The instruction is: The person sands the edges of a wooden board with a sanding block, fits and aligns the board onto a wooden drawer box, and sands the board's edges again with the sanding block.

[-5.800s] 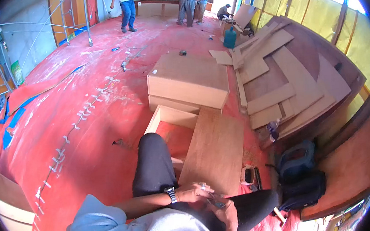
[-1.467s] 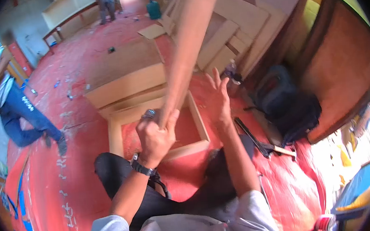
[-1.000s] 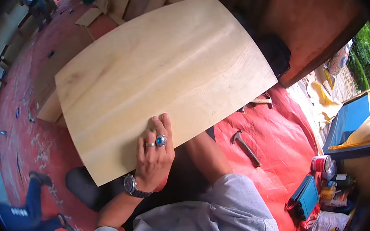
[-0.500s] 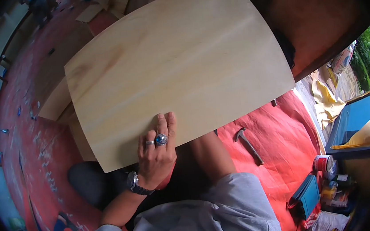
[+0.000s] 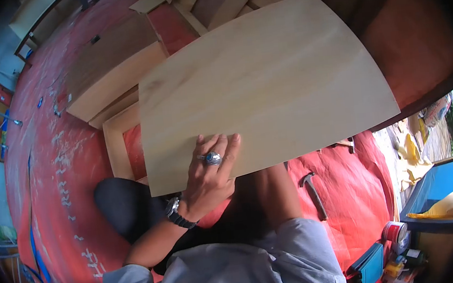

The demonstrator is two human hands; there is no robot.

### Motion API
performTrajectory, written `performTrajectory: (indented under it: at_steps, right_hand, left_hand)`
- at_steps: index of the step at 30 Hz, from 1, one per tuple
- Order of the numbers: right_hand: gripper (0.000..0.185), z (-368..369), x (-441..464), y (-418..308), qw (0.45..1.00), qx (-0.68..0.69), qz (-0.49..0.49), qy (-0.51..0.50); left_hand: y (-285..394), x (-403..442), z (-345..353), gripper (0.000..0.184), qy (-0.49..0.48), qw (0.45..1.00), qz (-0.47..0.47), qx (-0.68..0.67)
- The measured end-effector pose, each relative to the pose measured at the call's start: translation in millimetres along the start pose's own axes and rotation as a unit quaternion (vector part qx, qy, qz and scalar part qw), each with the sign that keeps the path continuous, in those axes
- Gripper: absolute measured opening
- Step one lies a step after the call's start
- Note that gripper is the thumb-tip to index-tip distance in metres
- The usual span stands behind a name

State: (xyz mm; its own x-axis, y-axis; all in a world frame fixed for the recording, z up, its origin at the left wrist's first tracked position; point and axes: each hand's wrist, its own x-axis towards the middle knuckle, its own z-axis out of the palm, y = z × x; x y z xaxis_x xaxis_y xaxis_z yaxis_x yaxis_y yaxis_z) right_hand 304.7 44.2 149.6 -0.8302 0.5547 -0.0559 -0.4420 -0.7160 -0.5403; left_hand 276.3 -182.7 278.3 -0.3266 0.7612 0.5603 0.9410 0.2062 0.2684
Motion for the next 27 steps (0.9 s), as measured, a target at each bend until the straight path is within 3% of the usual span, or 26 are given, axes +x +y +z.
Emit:
performTrajectory:
  at_steps: [13, 20, 27]
  right_hand:
    - [0.087, 15, 11, -2, 1.0, 0.013, 0.001, -0.027]
    - [0.087, 22, 7, -4, 0.999, 0.016, 0.003, -0.037]
    - [0.088, 58, 9, -28, 0.992, -0.011, -0.033, -0.119]
  left_hand:
    - [3, -2, 2, 0.073, 0.011, 1.0, -0.018, 0.004]
    - [4, 3, -7, 0.079, 0.001, 0.999, -0.024, -0.045]
    - [-2, 10, -16, 0.066, 0.046, 0.997, 0.02, -0.051]
